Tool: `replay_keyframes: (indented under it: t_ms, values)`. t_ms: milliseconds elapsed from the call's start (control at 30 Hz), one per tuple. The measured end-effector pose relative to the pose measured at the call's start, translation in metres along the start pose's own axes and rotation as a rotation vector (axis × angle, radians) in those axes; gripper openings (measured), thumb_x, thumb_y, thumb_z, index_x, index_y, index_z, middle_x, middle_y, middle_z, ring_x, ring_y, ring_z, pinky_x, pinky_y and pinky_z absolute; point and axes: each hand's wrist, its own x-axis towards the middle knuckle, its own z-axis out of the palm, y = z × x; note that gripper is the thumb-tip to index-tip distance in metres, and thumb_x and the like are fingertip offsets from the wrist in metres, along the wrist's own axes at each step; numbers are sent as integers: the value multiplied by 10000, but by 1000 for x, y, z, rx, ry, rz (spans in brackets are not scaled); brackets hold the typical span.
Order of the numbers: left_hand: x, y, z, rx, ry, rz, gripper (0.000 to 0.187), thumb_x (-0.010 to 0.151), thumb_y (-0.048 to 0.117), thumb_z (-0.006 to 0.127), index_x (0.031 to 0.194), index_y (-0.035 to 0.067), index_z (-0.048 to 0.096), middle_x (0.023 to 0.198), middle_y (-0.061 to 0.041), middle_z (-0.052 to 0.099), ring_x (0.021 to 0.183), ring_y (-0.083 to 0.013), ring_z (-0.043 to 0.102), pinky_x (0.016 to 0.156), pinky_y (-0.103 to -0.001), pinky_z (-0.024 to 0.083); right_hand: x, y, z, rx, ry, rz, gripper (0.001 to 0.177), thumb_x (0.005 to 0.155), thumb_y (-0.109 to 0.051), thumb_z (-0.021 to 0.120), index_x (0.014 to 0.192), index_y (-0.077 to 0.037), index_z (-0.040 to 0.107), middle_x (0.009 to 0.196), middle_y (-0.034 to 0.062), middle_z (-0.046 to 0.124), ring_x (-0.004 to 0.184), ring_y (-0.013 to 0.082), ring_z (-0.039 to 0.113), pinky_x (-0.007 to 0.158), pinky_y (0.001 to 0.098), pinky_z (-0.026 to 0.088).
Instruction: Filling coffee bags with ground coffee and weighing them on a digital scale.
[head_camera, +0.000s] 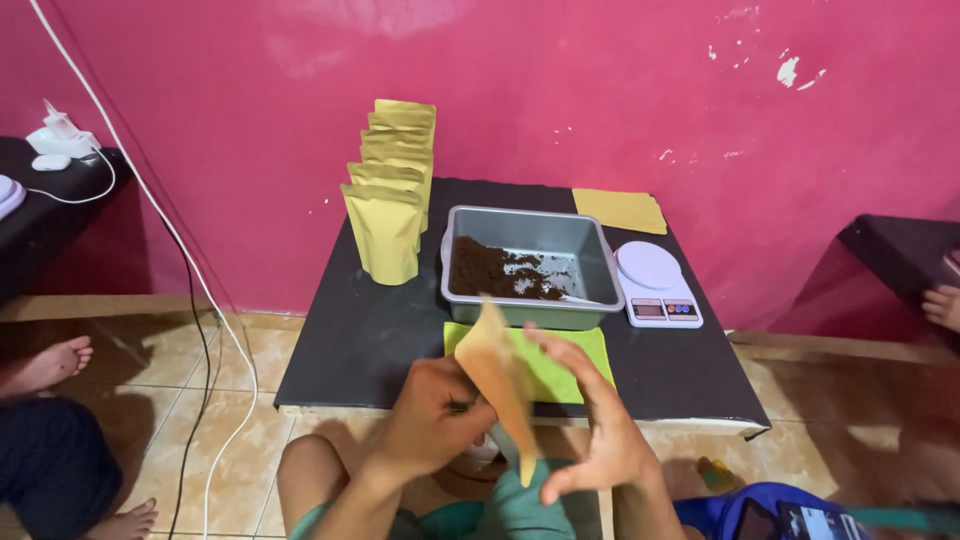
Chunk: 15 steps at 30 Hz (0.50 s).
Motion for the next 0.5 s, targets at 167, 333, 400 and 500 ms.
replay_keyframes:
  t_ms: [167,333,400,500]
  values:
    - [29,11,-9,-201,-297,-145,325,782,28,645,464,84,608,501,-18,596,503,-56,558,483,-248,390,8,18,4,70,-141,-94,1320,707,-627,800,1665,-244,-23,1711,297,97,1628,474,38,1308,667,68]
    - [41,16,-18,36,-410,-287,325,738,69,598,413,78,601,414,-18,560,443,-55,502,478,-256,386,-7,42,4,-55,-142,83,1367,525,-229,934,1597,-106,93,1594,287,303,1525,457,318,1238,549,261]
    - [44,-4,-22,274,-423,-207,270,695,123,603,462,77,474,486,-56,418,464,-117,401,483,-319,330,-1,38,2,-197,-122,37,1327,546,-359,960,1577,-86,169,1570,255,339,1498,451,348,1239,568,272]
    - [48,-2,-24,591,-448,-205,324,666,209,593,520,88,330,567,-99,266,527,-217,270,499,-396,280,-2,37,5,-342,-109,52,1278,548,-395,977,1563,-84,265,1551,223,360,1477,448,359,1231,578,292]
